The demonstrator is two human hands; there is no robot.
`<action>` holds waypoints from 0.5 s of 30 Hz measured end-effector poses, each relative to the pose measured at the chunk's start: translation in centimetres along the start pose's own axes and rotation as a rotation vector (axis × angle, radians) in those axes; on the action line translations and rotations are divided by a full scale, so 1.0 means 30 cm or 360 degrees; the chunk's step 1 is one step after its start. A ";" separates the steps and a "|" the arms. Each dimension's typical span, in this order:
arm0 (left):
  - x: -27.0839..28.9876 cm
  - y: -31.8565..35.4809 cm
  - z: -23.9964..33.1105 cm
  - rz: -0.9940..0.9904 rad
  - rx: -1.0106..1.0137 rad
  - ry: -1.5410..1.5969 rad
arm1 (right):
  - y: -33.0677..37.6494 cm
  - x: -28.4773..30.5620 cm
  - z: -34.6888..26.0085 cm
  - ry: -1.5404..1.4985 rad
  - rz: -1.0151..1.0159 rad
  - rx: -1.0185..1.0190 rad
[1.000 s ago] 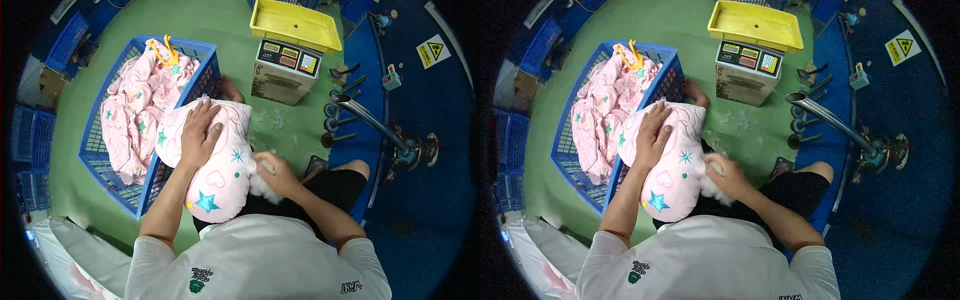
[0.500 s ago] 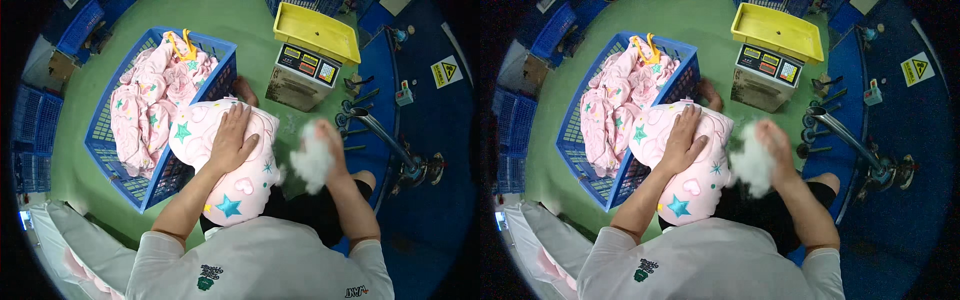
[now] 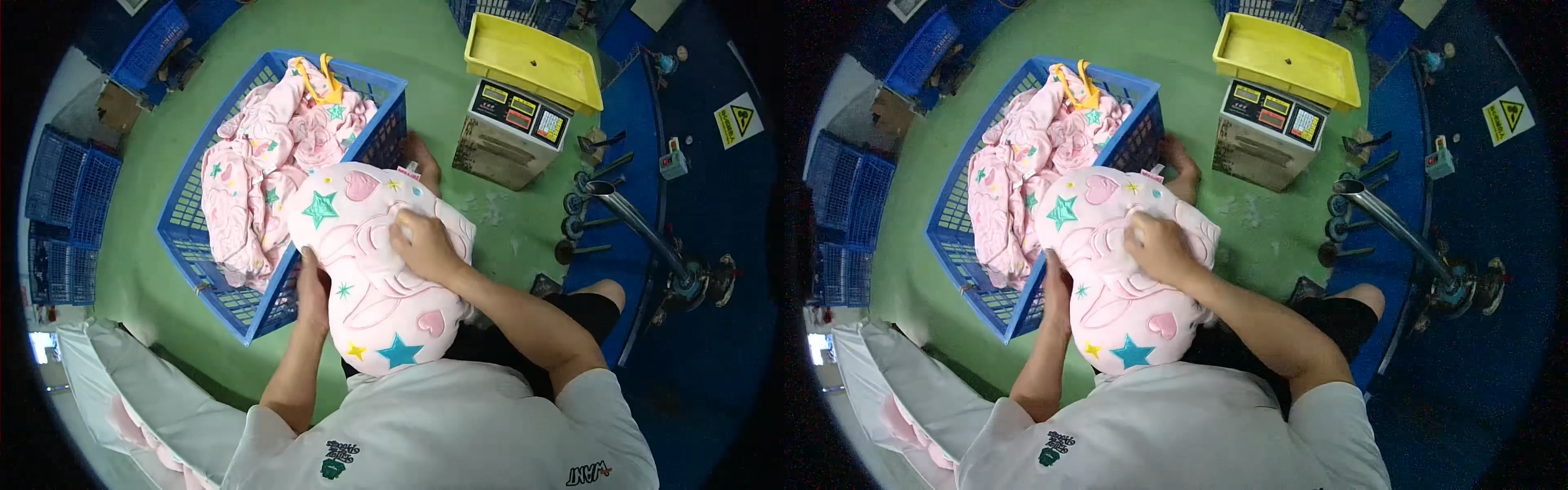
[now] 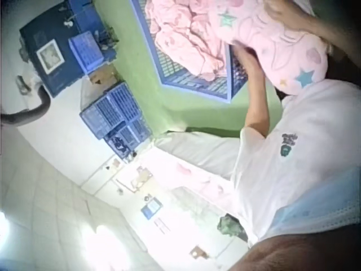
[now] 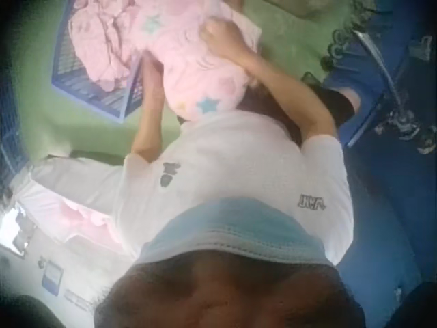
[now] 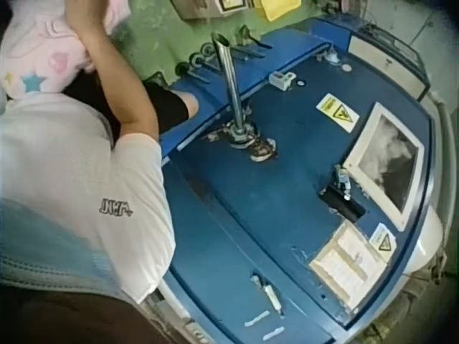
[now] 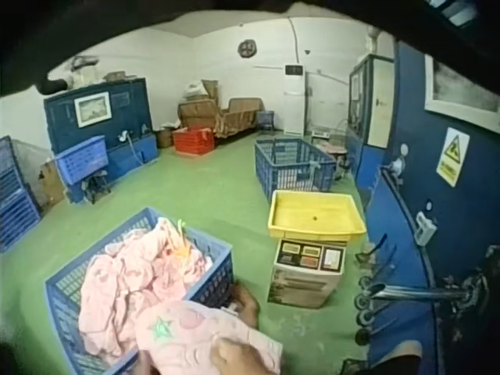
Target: The person is weighing plush pillows and moving them from a blue crate to another storage area.
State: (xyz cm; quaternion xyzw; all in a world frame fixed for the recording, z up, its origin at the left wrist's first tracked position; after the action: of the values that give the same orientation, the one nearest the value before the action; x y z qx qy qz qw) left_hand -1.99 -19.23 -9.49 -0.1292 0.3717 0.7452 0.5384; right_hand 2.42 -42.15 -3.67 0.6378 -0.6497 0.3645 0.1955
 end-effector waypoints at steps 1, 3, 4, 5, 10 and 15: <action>-0.023 0.017 -0.112 -0.0121 0.0270 0.0420 | 0.076 0.007 -0.064 -0.0096 -0.0098 0.0088; -0.093 0.034 -0.184 -0.0261 0.0561 0.0830 | 0.139 -0.002 -0.103 -0.0182 -0.0178 0.0158; -0.119 0.028 -0.185 -0.0300 0.0622 0.0810 | 0.156 -0.017 -0.111 0.0061 -0.0116 0.0237; -0.153 0.035 -0.186 -0.0334 0.0685 0.0797 | 0.181 -0.033 -0.116 0.0306 -0.0064 0.0314; -0.208 0.123 -0.125 -0.0522 0.0832 0.0183 | 0.147 -0.087 -0.078 0.0850 0.0172 0.0589; -0.113 0.137 -0.077 -0.0453 0.0925 -0.0438 | 0.123 -0.046 -0.118 0.0768 0.0264 0.0562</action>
State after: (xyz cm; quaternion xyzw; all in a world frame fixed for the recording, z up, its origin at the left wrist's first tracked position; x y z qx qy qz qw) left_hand -4.86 -23.83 -7.37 0.0805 0.4705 0.5362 0.6962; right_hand -1.76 -38.92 -3.17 0.5017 -0.5610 0.6274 0.1998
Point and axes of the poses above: each hand's wrist, its own y-axis away from the middle knuckle, its own x-axis out of the back of the hand, z = x × y, the point moved 8 cm from there along -y, towards the middle knuckle, and after that the axes turned 15 degrees about y, right-handed, at the moved point
